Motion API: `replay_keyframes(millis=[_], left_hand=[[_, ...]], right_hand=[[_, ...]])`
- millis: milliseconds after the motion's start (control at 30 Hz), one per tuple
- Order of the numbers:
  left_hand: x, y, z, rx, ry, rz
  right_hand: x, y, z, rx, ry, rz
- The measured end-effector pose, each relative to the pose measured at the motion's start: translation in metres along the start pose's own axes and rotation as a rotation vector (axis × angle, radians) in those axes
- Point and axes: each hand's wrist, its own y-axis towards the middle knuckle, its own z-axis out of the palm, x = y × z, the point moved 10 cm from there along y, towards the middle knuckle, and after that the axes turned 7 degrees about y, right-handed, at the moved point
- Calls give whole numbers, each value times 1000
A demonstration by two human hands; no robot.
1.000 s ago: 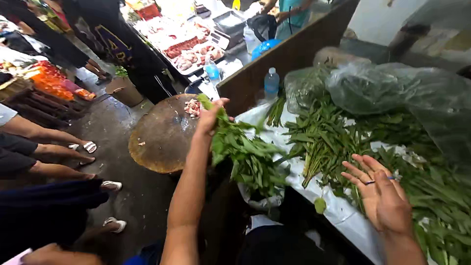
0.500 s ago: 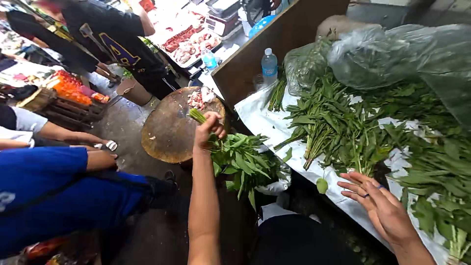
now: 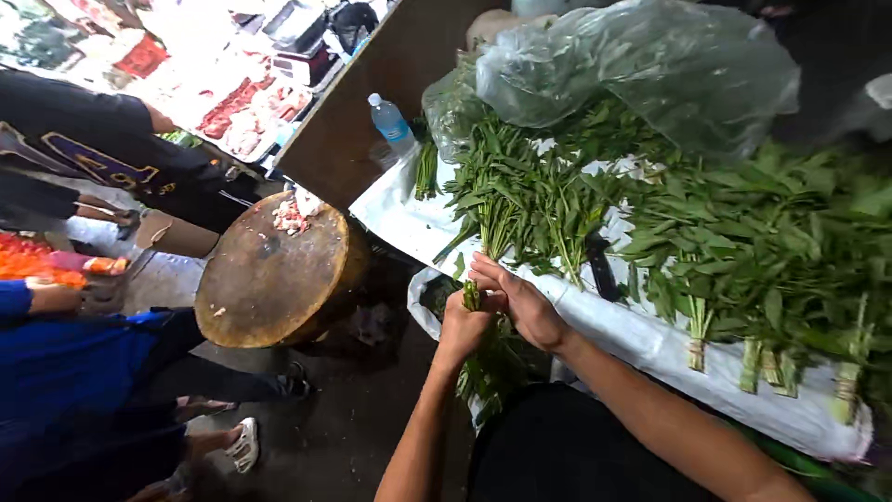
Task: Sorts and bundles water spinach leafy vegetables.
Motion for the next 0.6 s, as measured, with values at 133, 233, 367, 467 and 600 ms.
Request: replay_keyframes(millis=[133, 233, 367, 467, 600], left_hand=[[-7, -8, 22, 91, 45, 70], [-13, -11, 33, 125, 36, 96], [-11, -11, 40, 145, -161, 115], [-21, -17, 52, 346, -186, 200], [-28, -19, 59, 415, 7, 122]], right_hand=[[3, -22, -14, 10, 83, 39], [9, -35, -19, 100, 171, 20], [15, -42, -23, 215, 265, 10], [17, -39, -31, 166, 249, 42], [15, -29, -52, -22, 149, -65]])
